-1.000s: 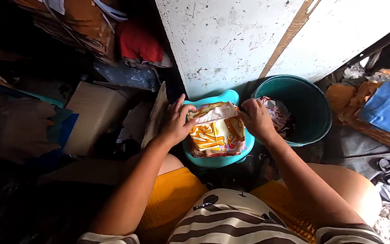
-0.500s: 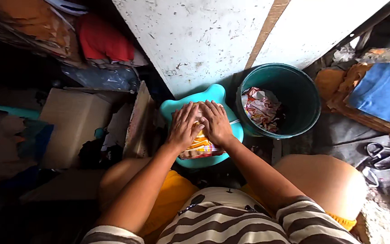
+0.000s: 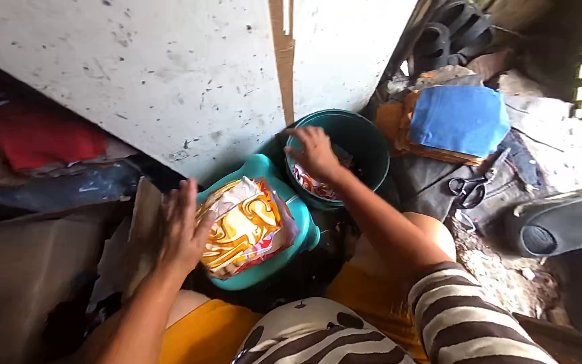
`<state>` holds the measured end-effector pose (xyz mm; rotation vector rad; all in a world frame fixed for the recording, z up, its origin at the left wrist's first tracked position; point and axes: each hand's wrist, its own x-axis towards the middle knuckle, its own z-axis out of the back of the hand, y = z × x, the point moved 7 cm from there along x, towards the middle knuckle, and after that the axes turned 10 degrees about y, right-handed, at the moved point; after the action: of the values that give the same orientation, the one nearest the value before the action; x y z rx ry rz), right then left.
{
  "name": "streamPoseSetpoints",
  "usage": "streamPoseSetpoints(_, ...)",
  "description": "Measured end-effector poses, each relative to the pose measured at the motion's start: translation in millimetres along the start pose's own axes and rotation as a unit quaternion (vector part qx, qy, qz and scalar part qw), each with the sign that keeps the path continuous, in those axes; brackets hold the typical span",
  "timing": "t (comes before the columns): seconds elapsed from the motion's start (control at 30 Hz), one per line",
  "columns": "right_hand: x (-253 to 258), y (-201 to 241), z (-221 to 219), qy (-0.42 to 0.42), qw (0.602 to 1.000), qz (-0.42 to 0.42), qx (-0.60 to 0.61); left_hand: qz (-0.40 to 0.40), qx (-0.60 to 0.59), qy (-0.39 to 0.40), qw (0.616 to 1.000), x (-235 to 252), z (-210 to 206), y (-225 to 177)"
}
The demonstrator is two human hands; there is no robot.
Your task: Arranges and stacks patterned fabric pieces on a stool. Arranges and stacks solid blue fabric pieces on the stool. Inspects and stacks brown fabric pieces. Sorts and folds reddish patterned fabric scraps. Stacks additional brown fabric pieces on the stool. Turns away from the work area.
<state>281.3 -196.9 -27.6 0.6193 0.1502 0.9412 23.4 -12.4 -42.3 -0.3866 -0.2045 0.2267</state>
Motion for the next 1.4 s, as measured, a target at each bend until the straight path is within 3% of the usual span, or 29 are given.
streamPoseSetpoints(0.2,-65.7,-149.5,133.2,-0.111,0.948,-0.271,-0.125,-0.012,-0.041,-0.05,0.998,35.2,39.5,-47.4)
streamPoseSetpoints(0.37,-116.2,-200.2,152.2,-0.111,0.89,-0.419,-0.14,-0.125,-0.06,-0.009,0.99,88.6,15.7,-124.9)
streamPoseSetpoints(0.57,-121.8,-226.0,162.3,-0.087,0.913,-0.398,-0.026,-0.212,-0.137,0.105,0.962,161.2,-50.7,-211.7)
streamPoseSetpoints(0.7,-136.5,-237.1,175.2,-0.117,0.926,-0.356,0.053,-0.218,-0.234,0.197,0.927,207.4,-100.9,-271.4)
streamPoseSetpoints(0.9,-149.1,-246.5,184.8,-0.147,0.918,-0.36,0.081,-0.084,-0.452,0.358,0.813,236.6,-191.4,-342.9)
streamPoseSetpoints(1.07,-143.9,-248.3,189.2,-0.125,0.915,-0.372,0.099,0.025,-0.509,0.359,0.782,239.8,-244.0,-363.2)
streamPoseSetpoints(1.2,-143.3,-248.5,190.3,-0.12,0.915,-0.37,0.109,0.043,-0.525,0.307,0.793,237.2,-253.0,-362.8)
streamPoseSetpoints(1.4,-142.7,-249.9,190.5,-0.114,0.914,-0.371,0.117,0.077,-0.533,0.319,0.78,238.4,-255.8,-360.4)
